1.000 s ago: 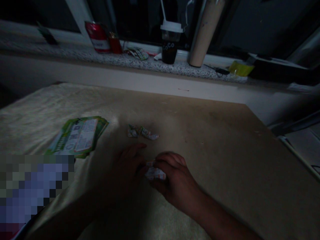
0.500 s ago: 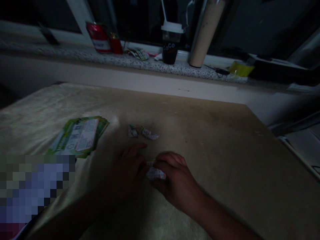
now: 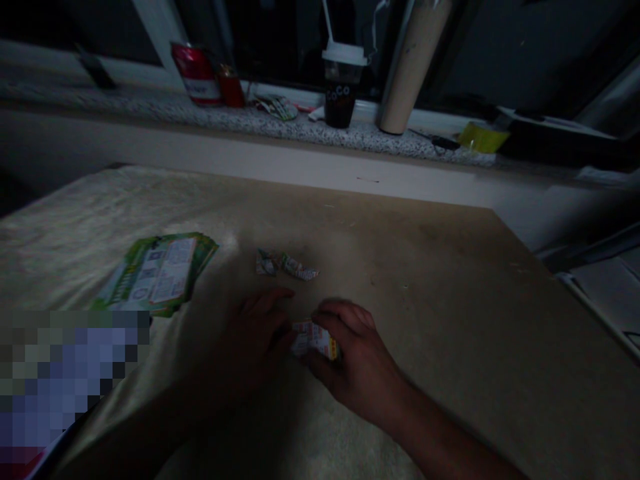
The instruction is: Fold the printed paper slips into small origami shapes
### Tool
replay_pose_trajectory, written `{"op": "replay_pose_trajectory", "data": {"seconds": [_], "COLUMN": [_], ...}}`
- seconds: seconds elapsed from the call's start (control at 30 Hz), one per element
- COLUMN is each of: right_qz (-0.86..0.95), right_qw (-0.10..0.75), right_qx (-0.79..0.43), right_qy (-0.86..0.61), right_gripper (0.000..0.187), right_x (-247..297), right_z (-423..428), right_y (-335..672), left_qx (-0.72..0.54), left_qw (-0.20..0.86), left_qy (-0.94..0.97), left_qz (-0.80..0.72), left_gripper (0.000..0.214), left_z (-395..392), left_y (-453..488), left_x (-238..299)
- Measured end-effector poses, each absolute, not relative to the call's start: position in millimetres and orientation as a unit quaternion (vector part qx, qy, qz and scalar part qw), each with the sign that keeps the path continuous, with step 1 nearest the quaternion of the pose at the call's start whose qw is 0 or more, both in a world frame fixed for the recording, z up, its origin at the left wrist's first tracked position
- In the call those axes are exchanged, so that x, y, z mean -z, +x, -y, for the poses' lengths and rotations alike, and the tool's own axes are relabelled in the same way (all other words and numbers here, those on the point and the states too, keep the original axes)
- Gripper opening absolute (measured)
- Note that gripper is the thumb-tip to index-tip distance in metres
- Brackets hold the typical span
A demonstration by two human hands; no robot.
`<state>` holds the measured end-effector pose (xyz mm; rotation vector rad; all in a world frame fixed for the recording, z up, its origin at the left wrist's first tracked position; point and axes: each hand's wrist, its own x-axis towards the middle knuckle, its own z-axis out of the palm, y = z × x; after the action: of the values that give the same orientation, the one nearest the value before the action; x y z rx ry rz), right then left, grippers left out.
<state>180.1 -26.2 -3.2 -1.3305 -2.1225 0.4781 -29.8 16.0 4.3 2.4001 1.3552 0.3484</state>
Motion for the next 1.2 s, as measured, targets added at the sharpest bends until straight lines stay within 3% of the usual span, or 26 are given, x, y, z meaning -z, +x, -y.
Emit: {"op": "replay_pose_trajectory", "data": {"seconds": [0.27,0.53,1.2], "right_qz": [0.718,0.638,0.649], "right_qw": [0.435,0.565,0.568], "right_qx": [-0.214,-0.199,-0.178], "right_qy": [-0.499,-0.484,-0.474], "right_gripper": [0.03,0.026,0.031], "right_x": [10,4,5], "right_z": [24,31,33], "right_y": [185,183,183], "left_qx": [-0.218,-0.269,-0.273], "left_qw": [0.244,0.388,0.404], "left_qy": [0.82,0.718,0.695], "left_qz": [-0.47,-0.511,-0.529], "left_gripper": [0.019,0.021,0.025], "left_z": [-12,-11,-8], "left_y": [-27,-22,-19], "left_x": [-3,-12,-18]}}
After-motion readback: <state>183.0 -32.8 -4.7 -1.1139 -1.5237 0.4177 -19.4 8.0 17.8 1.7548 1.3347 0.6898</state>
